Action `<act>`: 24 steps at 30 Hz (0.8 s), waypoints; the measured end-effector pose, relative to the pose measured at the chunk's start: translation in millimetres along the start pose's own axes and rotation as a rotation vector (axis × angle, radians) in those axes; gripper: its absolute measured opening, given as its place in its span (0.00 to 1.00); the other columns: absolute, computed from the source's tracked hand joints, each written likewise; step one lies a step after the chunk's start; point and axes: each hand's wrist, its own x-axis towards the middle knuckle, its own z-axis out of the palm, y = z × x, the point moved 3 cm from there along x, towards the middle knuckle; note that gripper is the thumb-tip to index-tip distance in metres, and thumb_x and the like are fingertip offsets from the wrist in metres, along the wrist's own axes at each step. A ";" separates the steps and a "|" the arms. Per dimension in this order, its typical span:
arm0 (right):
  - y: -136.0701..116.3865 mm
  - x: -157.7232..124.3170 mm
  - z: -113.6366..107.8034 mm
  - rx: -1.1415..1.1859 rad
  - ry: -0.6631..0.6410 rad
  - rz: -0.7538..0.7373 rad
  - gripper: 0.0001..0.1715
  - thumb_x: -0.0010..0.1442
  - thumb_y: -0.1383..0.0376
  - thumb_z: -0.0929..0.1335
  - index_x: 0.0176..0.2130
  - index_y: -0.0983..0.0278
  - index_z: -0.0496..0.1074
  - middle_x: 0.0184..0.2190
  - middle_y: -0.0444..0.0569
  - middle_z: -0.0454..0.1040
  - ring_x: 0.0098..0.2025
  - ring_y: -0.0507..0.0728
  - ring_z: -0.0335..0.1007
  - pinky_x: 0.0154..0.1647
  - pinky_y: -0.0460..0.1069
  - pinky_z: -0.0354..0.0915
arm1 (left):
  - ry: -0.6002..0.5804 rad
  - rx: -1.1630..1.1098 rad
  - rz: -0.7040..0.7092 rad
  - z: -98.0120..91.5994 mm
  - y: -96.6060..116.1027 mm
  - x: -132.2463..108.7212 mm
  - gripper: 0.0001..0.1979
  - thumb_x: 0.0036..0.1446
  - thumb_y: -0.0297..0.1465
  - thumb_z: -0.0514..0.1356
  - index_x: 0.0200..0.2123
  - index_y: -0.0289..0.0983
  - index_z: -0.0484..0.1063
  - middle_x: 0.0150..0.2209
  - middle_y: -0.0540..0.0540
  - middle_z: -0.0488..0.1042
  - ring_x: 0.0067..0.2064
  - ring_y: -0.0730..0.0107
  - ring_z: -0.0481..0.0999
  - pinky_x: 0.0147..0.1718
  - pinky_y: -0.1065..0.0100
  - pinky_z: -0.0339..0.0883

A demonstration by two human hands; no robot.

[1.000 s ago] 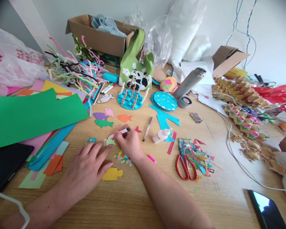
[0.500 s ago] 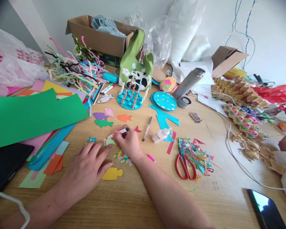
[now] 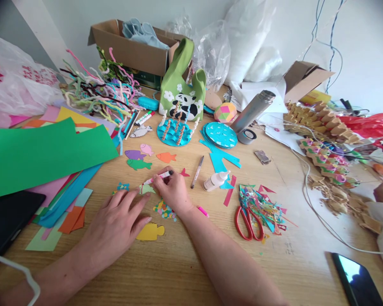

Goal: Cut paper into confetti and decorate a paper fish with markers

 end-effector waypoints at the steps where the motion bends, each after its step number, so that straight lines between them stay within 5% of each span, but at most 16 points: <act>1: 0.4 0.2 0.1 0.000 0.000 0.002 0.09 0.55 0.60 0.68 0.30 0.63 0.67 0.19 0.43 0.73 0.17 0.49 0.61 0.17 0.43 0.56 | 0.002 0.001 0.000 0.2 0.0 0.1 0.21 0.62 0.38 0.56 0.56 0.38 0.70 0.52 0.39 0.72 0.50 0.51 0.68 0.45 0.51 0.67; 24: -1.1 -0.1 -0.5 0.003 -0.004 0.016 0.09 0.54 0.61 0.69 0.30 0.63 0.66 0.19 0.44 0.73 0.17 0.49 0.60 0.17 0.43 0.55 | 0.019 0.001 0.005 -0.2 -0.3 -1.2 0.21 0.61 0.38 0.57 0.56 0.38 0.70 0.52 0.39 0.72 0.50 0.51 0.68 0.45 0.52 0.68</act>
